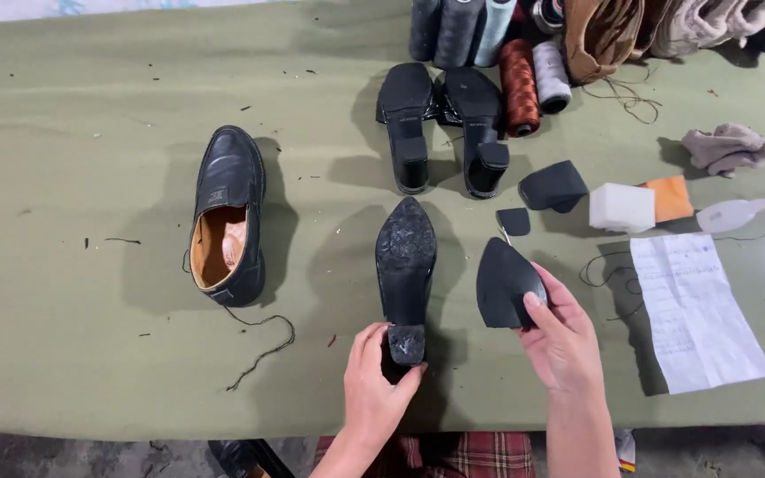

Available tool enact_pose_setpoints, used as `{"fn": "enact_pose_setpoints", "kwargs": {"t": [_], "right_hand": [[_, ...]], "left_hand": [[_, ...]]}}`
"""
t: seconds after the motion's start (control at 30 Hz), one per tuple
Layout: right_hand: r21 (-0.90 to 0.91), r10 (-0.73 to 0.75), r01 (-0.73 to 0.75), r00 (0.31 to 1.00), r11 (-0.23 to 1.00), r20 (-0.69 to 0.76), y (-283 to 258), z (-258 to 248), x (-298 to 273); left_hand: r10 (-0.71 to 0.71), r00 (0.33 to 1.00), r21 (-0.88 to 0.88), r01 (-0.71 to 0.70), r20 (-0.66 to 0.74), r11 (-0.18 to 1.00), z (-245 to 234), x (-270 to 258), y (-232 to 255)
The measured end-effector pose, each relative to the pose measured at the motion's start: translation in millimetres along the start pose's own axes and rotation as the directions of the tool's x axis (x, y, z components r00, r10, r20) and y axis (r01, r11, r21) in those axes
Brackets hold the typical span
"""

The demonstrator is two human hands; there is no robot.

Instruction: The person uses a pointed tool to work on the interior of a black shoe. They then apply glue to a separate black sole piece and attach it to the shoe, pressing it down and using the tool to secure the edges.

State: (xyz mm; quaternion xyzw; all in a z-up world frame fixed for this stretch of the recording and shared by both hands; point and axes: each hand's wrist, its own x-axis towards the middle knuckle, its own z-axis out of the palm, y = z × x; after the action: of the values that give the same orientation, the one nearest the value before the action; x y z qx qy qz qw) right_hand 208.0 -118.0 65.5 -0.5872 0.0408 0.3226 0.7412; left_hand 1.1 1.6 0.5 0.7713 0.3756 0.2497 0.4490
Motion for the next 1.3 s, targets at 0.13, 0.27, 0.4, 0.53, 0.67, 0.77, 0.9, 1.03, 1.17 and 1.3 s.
{"fn": "enact_pose_setpoints", "kwargs": {"t": [0.13, 0.27, 0.4, 0.53, 0.67, 0.77, 0.9, 1.03, 1.17, 1.3], "right_hand": [[-0.038, -0.056, 0.057, 0.998, 0.998, 0.018, 17.0, -22.0, 3.4], [-0.111, -0.035, 0.043, 0.997, 0.993, 0.076, 25.7, -27.8, -1.0], [-0.148, -0.073, 0.083, 0.995, 0.986, 0.067, 48.4, -47.8, 4.5], [-0.118, -0.101, 0.112, 0.99, 0.987, 0.1, 61.2, -56.3, 1.3], [-0.127, -0.049, 0.06, 0.995, 0.99, 0.087, 61.3, -44.1, -7.3], [-0.143, -0.021, 0.037, 0.994, 0.989, 0.111, 62.6, -29.6, -8.9], [-0.111, -0.015, 0.031, 0.99, 0.993, 0.141, 66.4, -19.1, -7.9], [-0.068, 0.002, 0.008, 0.989, 0.998, 0.15, 71.5, -18.1, -3.5], [-0.077, 0.029, -0.021, 0.993, 0.997, 0.116, 67.8, -15.7, -2.2], [-0.082, 0.029, -0.02, 0.993, 0.996, 0.113, 56.4, -6.6, -2.3]], "left_hand": [[0.009, 1.0, 0.075, -0.009, 0.004, 0.997, 5.8, 3.5, -4.6], [0.033, 0.999, 0.111, -0.034, 0.012, 0.993, 15.7, 6.4, -9.1], [0.085, 0.996, 0.125, -0.085, 0.009, 0.988, 18.0, 9.5, -10.3], [0.134, 0.99, 0.136, -0.137, 0.031, 0.981, 17.0, 8.0, -8.0], [0.164, 0.984, 0.106, -0.171, 0.076, 0.979, 13.4, 5.3, -14.4], [0.186, 0.979, 0.09, -0.193, 0.08, 0.977, 5.7, 4.1, -14.7], [0.105, 0.989, 0.043, -0.109, 0.103, 0.993, -1.6, 3.2, -17.5], [0.06, 0.992, -0.017, -0.058, 0.115, 0.998, -2.3, 3.5, -20.7], [0.031, 0.988, -0.023, -0.028, 0.151, 0.999, -3.5, 3.0, -17.3], [0.062, 0.989, 0.003, -0.063, 0.132, 0.998, 0.0, 3.6, -19.5]]}}
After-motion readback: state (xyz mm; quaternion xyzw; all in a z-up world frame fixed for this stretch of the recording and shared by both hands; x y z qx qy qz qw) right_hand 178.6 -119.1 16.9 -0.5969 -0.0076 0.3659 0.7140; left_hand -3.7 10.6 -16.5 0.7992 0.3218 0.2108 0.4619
